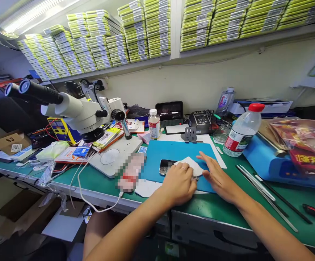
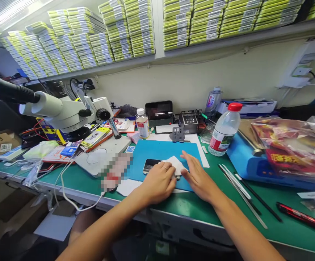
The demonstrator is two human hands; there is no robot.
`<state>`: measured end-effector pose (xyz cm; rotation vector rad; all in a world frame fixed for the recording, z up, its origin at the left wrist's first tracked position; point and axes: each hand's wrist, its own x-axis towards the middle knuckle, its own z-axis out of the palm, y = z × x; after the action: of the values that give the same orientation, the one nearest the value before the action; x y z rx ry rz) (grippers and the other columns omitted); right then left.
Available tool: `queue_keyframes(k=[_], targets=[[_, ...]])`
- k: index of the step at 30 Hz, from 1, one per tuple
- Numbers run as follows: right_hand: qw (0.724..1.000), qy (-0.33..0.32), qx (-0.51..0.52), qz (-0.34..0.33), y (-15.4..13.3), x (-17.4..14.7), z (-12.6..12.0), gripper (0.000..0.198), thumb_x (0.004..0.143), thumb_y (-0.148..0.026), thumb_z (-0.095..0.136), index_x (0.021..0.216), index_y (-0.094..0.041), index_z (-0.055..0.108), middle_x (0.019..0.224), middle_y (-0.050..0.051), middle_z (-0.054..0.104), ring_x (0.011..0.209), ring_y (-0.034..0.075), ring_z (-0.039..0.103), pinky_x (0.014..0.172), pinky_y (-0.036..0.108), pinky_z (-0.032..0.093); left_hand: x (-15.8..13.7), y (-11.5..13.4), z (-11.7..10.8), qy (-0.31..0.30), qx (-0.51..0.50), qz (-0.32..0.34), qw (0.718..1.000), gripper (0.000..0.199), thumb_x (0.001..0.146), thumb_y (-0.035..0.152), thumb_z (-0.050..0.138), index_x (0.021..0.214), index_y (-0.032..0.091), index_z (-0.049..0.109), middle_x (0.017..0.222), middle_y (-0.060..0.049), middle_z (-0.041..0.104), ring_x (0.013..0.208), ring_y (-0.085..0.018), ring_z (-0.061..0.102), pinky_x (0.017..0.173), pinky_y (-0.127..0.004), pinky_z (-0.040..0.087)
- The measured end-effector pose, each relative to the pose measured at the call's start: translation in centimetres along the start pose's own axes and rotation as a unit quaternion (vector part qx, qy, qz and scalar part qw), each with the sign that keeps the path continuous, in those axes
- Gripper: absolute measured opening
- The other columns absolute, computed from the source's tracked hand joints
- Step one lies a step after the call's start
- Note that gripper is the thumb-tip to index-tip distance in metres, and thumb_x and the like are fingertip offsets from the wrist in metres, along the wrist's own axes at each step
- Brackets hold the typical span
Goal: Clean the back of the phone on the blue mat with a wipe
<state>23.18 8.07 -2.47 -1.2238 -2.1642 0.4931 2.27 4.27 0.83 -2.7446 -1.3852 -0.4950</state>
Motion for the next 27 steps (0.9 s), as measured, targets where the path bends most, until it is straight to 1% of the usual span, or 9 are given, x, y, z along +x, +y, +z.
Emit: queue_keyframes(k=[4,6,8,11,14,17,19,22,27], targets=[[1.000,-0.012,-0.003,0.022,-0.8,-0.1,-0.3,0.087,0.091,-0.079,0.021,0.161,-0.028,0.020,0.154,0.014,0.049,0.149,0.036,0.035,0.120,0.057,0.033,-2.8,-3.0,-1.1,-0.011,0.007,-0.047,0.999,0.020,0.101,0.024,0.039,0.107,0.019,0.058,0.112,-0.011,0.063,0.108,-0.028,0.058,0.098,-0.043,0.047],[0.999,-0.020,-0.003,0.033,-1.0,-0.1,-0.3,0.086,0.092,-0.078,0.020,0.162,-0.029,0.019,0.156,0.013,0.047,0.149,0.035,0.034,0.120,0.056,0.034,-3.9,-4.4,-1.6,-0.013,0.012,-0.056,0.998,0.021,0.100,0.020,0.038,0.110,0.019,0.057,0.115,-0.012,0.062,0.109,-0.028,0.057,0.099,-0.044,0.047],[0.999,-0.027,-0.001,0.039,-1.1,-0.1,-0.4,0.085,0.092,-0.078,0.020,0.162,-0.029,0.019,0.158,0.012,0.046,0.150,0.035,0.032,0.120,0.056,0.034,-4.4,-5.1,-1.9,-0.016,0.016,-0.058,0.998,0.022,0.098,0.017,0.038,0.112,0.019,0.056,0.117,-0.012,0.061,0.108,-0.028,0.057,0.099,-0.044,0.046],[0.999,-0.028,0.000,0.034,-1.0,-0.2,-0.3,0.086,0.091,-0.078,0.018,0.162,-0.028,0.021,0.157,0.012,0.047,0.151,0.034,0.031,0.121,0.057,0.032,-3.8,-4.2,-1.6,-0.018,0.016,-0.050,0.998,0.020,0.095,0.016,0.042,0.109,0.019,0.057,0.114,-0.012,0.062,0.107,-0.028,0.057,0.099,-0.043,0.047],[1.000,-0.018,-0.008,0.024,-1.0,-0.2,-0.2,0.085,0.092,-0.078,0.016,0.161,-0.028,0.024,0.156,0.011,0.049,0.150,0.034,0.033,0.120,0.058,0.032,-2.2,-1.8,-0.7,-0.013,0.009,-0.037,0.999,0.018,0.093,0.021,0.047,0.107,0.018,0.057,0.114,-0.011,0.062,0.108,-0.029,0.056,0.098,-0.042,0.047],[1.000,-0.012,-0.023,0.014,-0.7,-0.2,-0.1,0.084,0.092,-0.077,0.015,0.159,-0.028,0.028,0.156,0.011,0.050,0.150,0.034,0.033,0.120,0.058,0.033,-0.8,0.1,0.2,-0.004,-0.002,-0.025,1.000,0.021,0.092,0.025,0.048,0.109,0.017,0.058,0.116,-0.012,0.062,0.109,-0.030,0.056,0.097,-0.044,0.048],[0.999,-0.015,-0.033,0.009,-0.5,-0.2,0.0,0.085,0.092,-0.078,0.015,0.158,-0.028,0.032,0.157,0.012,0.048,0.150,0.034,0.032,0.120,0.059,0.033,-0.4,0.4,0.4,0.000,-0.012,-0.029,1.000,0.024,0.091,0.027,0.048,0.112,0.017,0.058,0.119,-0.013,0.062,0.111,-0.030,0.055,0.098,-0.045,0.047],[0.999,-0.026,-0.038,0.013,-0.6,-0.1,-0.2,0.087,0.091,-0.080,0.016,0.157,-0.027,0.035,0.159,0.012,0.044,0.151,0.035,0.031,0.120,0.060,0.031,-1.2,-1.1,0.2,-0.001,-0.017,-0.064,0.998,0.027,0.091,0.028,0.049,0.115,0.018,0.058,0.124,-0.013,0.062,0.117,-0.031,0.054,0.103,-0.045,0.045],[0.998,-0.047,-0.030,0.037,-1.4,-0.4,-0.6,0.087,0.092,-0.078,0.015,0.159,-0.025,0.032,0.164,0.012,0.038,0.153,0.035,0.028,0.121,0.059,0.029,-4.4,-5.0,-1.0,-0.009,-0.003,-0.114,0.993,0.030,0.092,0.020,0.042,0.119,0.016,0.056,0.131,-0.016,0.057,0.122,-0.031,0.053,0.108,-0.047,0.041]])
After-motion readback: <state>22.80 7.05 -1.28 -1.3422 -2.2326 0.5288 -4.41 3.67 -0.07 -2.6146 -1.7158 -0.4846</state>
